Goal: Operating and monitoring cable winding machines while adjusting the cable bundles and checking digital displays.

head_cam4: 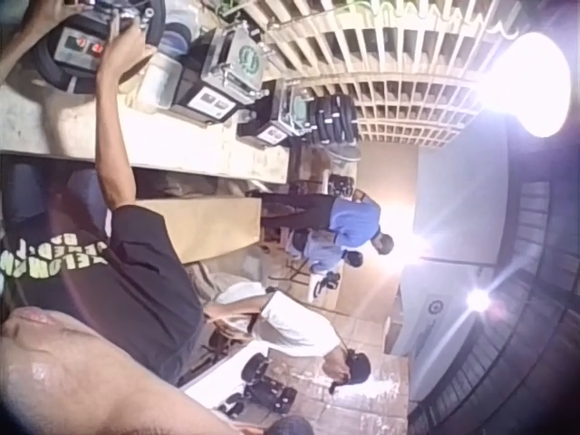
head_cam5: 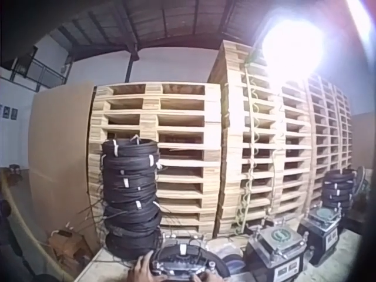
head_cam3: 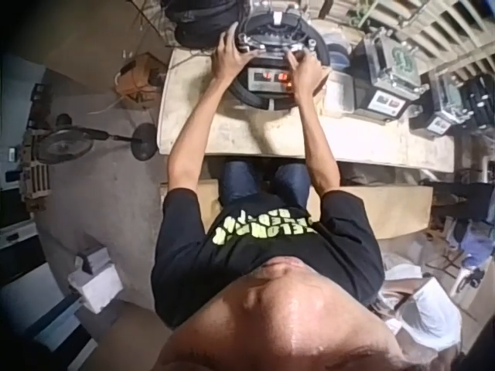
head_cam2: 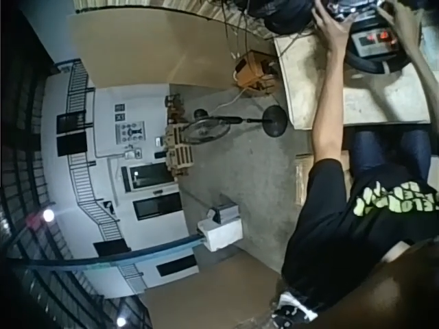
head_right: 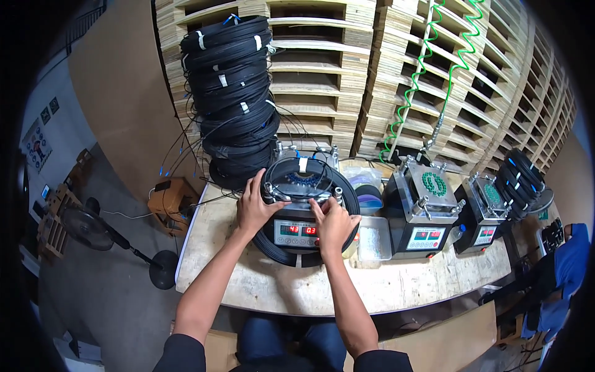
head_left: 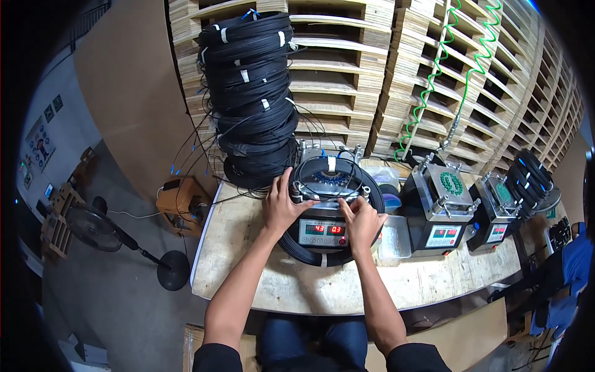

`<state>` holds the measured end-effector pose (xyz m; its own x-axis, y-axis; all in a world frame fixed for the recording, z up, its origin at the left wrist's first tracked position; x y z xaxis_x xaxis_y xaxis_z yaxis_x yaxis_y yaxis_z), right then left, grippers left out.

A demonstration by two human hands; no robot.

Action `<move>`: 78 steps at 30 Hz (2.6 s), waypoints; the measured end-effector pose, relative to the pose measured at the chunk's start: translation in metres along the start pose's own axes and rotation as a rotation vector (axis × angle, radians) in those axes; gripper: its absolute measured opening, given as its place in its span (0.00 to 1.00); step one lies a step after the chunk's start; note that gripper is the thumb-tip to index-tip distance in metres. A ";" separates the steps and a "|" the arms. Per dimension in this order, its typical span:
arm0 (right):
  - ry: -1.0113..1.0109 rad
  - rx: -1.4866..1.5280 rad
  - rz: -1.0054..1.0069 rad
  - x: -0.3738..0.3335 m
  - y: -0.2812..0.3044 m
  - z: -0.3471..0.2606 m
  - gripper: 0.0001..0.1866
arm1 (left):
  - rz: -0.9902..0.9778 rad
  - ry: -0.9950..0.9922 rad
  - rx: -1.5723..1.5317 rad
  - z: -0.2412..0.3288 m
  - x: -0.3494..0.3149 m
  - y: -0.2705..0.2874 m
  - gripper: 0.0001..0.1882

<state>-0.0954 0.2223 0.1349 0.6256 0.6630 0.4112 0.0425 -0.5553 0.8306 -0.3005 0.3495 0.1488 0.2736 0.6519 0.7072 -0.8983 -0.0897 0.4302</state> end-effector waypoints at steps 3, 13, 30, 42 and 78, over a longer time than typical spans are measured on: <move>0.213 0.064 -0.225 0.008 -0.002 0.000 0.25 | 0.007 0.001 -0.004 -0.003 -0.002 0.008 0.55; 0.537 0.149 -0.289 0.171 0.048 -0.075 0.12 | -0.018 0.022 -0.049 -0.003 0.002 0.008 0.55; 0.714 -0.546 -0.616 0.181 -0.099 -0.123 0.20 | 0.017 0.012 0.005 -0.006 0.000 0.008 0.55; 0.504 -0.090 -0.558 0.206 -0.087 -0.062 0.14 | -0.022 0.022 -0.020 0.002 0.002 0.000 0.56; 0.133 0.614 0.044 0.134 -0.013 -0.011 0.12 | -0.978 0.226 0.525 -0.019 0.163 -0.164 0.19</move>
<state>-0.0203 0.3240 0.1838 0.5360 0.6680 0.5162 0.4835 -0.7441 0.4610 -0.1151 0.4843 0.1830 0.6629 0.7321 -0.1567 -0.0629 0.2630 0.9627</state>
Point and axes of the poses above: each hand's wrist, its own x-axis towards the middle knuckle, its own y-axis out of the back of the hand, z = x × y, the point moved 10 cm from there along x, towards the middle knuckle, and after that the axes turned 13 degrees about -x, right-handed, at the moved point
